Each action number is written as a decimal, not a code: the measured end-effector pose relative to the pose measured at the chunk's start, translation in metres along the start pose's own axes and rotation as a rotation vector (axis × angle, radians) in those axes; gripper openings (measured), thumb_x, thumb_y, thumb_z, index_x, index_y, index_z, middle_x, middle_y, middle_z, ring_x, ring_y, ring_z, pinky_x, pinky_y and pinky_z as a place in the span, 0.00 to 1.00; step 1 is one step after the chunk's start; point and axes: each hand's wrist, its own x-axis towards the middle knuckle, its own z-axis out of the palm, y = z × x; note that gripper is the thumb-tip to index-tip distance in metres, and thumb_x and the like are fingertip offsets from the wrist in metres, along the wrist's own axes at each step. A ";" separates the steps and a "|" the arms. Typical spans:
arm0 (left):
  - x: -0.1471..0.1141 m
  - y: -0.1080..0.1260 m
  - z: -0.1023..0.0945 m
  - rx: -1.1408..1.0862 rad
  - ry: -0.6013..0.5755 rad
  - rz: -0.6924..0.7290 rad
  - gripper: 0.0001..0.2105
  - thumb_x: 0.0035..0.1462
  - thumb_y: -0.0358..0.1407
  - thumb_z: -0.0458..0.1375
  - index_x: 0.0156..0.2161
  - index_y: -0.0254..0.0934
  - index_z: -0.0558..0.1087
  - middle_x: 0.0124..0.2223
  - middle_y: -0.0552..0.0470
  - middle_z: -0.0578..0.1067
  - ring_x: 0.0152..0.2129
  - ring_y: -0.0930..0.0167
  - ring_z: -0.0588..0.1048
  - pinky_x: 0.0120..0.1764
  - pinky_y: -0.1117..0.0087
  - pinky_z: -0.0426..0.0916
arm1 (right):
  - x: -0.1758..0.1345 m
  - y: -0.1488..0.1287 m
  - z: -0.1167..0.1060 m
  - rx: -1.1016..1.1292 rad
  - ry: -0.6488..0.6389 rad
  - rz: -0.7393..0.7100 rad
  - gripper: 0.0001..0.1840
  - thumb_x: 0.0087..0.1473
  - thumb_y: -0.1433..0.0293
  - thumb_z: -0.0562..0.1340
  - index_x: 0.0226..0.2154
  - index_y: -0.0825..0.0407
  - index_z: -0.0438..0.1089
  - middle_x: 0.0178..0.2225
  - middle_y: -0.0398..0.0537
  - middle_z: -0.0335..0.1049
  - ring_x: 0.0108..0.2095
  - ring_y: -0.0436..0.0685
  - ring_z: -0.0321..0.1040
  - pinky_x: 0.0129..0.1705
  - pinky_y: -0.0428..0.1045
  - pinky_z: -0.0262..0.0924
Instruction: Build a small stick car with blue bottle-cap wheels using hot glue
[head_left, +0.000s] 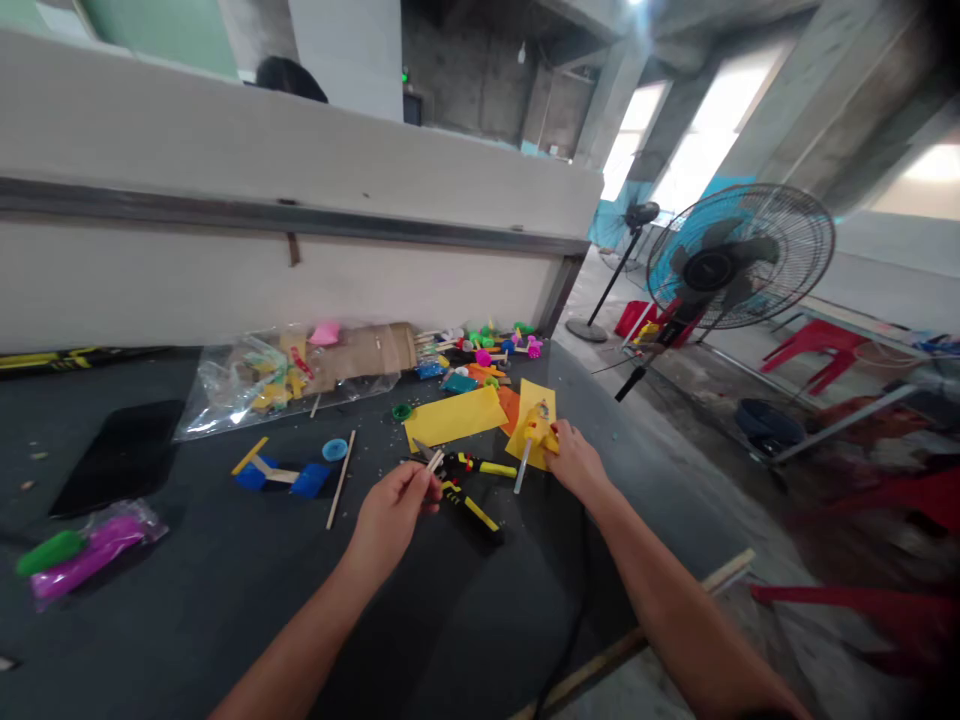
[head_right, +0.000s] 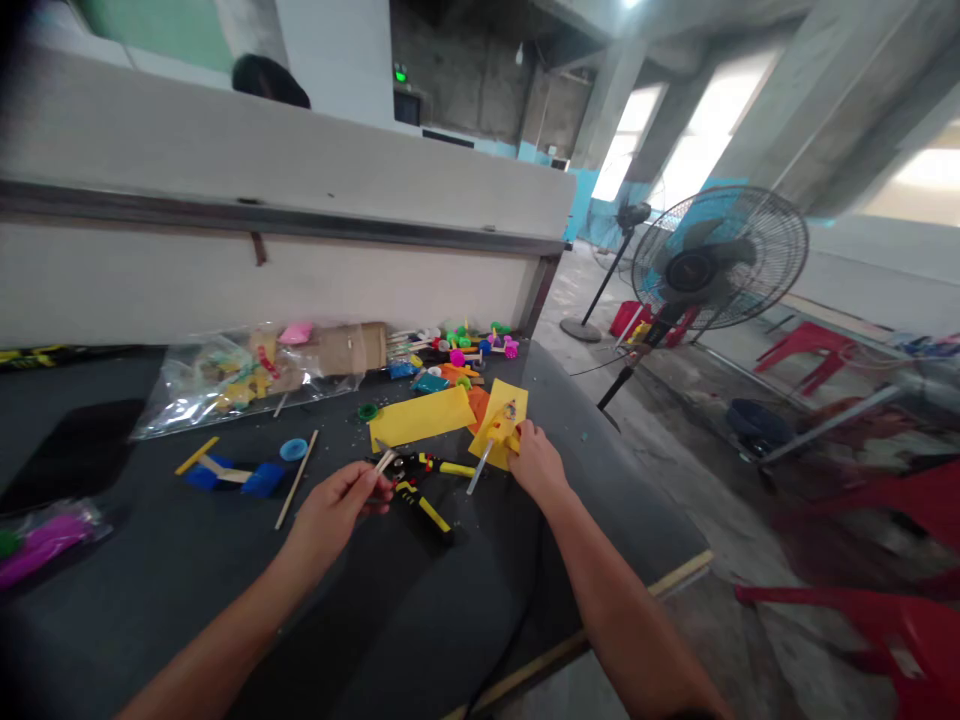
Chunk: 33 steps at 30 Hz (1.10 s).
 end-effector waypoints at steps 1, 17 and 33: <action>0.006 0.006 0.010 -0.026 -0.032 -0.013 0.16 0.49 0.48 0.57 0.27 0.35 0.70 0.32 0.50 0.75 0.31 0.69 0.74 0.36 0.68 0.71 | 0.001 0.001 0.002 0.008 -0.012 -0.007 0.17 0.50 0.72 0.58 0.44 0.54 0.60 0.41 0.54 0.66 0.39 0.58 0.67 0.35 0.47 0.54; 0.125 0.005 0.130 0.030 -0.115 -0.234 0.06 0.43 0.34 0.58 0.21 0.33 0.71 0.17 0.54 0.68 0.16 0.75 0.66 0.22 0.74 0.57 | 0.002 0.003 0.001 0.195 0.003 -0.051 0.20 0.44 0.76 0.58 0.44 0.57 0.61 0.41 0.58 0.66 0.39 0.59 0.66 0.38 0.49 0.57; 0.141 -0.002 0.141 0.599 -0.022 -0.046 0.09 0.47 0.33 0.56 0.21 0.34 0.75 0.22 0.48 0.74 0.24 0.68 0.72 0.25 0.70 0.57 | 0.006 0.021 -0.022 1.088 0.293 0.105 0.15 0.41 0.69 0.59 0.36 0.51 0.64 0.28 0.40 0.64 0.24 0.50 0.60 0.26 0.45 0.53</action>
